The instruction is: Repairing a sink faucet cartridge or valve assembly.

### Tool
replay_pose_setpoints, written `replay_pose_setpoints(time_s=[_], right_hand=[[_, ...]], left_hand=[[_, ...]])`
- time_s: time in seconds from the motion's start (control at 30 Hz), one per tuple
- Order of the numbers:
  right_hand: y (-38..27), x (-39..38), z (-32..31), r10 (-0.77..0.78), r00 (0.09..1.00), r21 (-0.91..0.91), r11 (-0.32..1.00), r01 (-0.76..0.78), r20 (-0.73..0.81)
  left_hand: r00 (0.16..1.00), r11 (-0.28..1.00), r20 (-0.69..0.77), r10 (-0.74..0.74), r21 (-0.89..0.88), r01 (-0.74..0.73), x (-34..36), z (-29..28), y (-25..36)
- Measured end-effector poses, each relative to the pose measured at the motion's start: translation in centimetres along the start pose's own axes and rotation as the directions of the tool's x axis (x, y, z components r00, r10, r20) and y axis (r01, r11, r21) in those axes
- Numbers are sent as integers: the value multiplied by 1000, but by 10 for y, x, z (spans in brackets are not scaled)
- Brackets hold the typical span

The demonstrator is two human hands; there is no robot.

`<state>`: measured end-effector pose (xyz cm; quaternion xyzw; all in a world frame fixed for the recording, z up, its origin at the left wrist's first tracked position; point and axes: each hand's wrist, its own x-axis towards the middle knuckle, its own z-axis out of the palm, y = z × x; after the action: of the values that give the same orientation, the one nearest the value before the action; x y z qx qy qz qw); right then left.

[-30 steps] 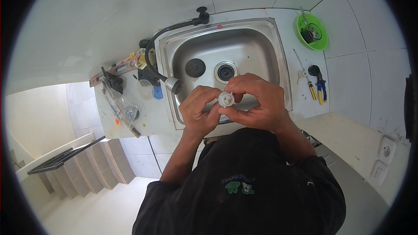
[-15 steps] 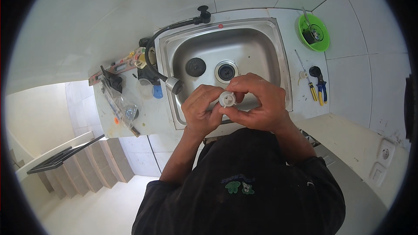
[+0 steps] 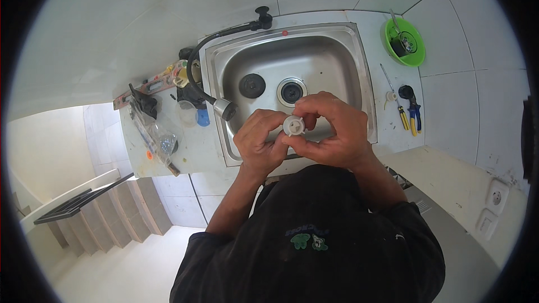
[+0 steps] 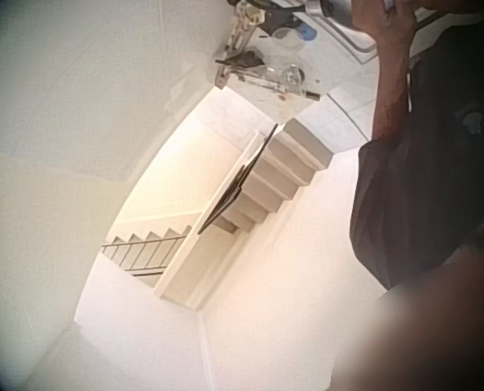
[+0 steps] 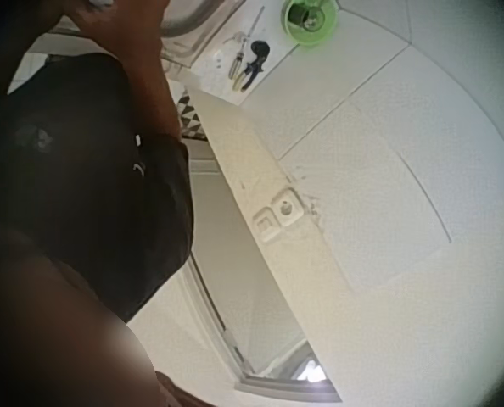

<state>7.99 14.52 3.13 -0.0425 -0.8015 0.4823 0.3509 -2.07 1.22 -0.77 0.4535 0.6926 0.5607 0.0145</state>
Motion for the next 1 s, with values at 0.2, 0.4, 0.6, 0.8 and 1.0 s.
replay_pose_setpoints(time_s=[0.2,0.4,0.6,0.8,1.0], right_hand=[[3,-2,2,28,999,58,998,-29,25],[4,-5,3,92,993,96,990,-99,71],[10,-4,7,95,992,95,990,-103,84],[20,-6,13,122,987,132,982,-135,107],[49,12,10,158,970,307,928,-210,187]], left_hand=[[1000,1000,-4,-6,-3,6,-1,-2,1],[1000,999,-3,16,36,-16,-2,-3,0],[1000,999,-3,-22,38,22,-4,-4,-2],[997,998,30,-67,0,67,-4,-5,-7],[971,950,38,-235,-200,238,-13,-13,-16]])
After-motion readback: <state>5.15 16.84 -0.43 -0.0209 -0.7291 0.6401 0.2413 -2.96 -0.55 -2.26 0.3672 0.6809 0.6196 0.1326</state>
